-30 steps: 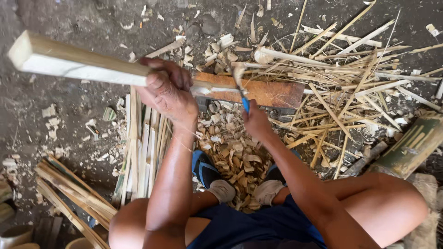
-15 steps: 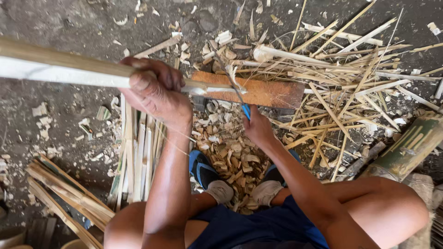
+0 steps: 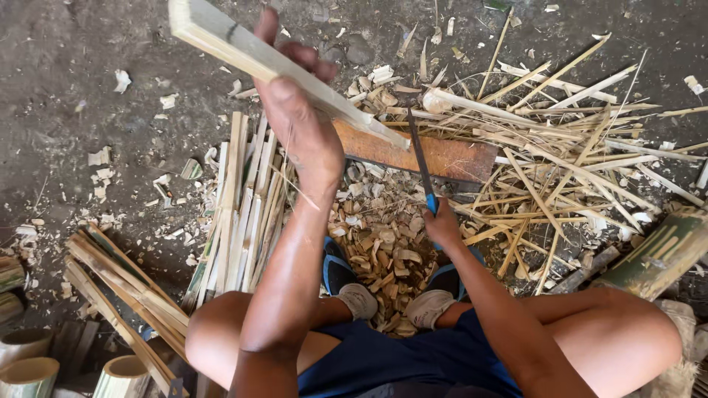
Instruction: The person sits on the ground and uses a knife to shave the surface of bamboo strips, removing thin layers of material. The person repeatedly picks up bamboo strips, shaves them, and places them back down among other processed pieces.
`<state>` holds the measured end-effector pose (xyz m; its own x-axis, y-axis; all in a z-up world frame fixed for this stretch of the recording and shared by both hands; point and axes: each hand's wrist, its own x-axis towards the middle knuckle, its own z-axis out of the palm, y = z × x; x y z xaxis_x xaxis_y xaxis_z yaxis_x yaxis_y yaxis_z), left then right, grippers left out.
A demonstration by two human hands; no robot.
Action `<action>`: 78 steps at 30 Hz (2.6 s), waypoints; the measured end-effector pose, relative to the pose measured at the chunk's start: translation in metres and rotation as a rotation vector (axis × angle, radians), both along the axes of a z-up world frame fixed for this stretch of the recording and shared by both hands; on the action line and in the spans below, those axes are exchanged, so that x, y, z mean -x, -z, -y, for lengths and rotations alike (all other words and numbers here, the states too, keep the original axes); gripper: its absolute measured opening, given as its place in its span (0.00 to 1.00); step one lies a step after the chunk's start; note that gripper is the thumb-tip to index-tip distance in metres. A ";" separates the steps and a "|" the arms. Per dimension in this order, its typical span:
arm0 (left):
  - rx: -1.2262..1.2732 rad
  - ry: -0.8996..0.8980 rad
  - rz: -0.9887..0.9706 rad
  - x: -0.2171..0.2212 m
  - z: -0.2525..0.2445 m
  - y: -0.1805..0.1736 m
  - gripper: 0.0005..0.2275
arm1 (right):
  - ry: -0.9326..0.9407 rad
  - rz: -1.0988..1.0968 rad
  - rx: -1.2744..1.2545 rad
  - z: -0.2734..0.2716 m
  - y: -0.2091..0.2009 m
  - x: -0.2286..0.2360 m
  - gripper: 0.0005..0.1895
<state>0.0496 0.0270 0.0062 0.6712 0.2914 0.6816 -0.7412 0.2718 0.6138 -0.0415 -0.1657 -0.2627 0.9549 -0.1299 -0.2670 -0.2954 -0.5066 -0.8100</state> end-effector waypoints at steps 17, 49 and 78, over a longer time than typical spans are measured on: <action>-0.316 -0.260 0.083 0.019 0.013 0.013 0.15 | -0.242 0.802 -0.062 -0.006 -0.192 0.047 0.14; -0.355 -0.412 0.052 0.026 0.024 0.012 0.18 | -0.265 -0.010 0.110 -0.025 -0.213 0.023 0.10; -0.111 -0.272 0.101 0.004 0.010 0.003 0.18 | -0.189 0.573 -0.005 -0.042 -0.084 -0.007 0.14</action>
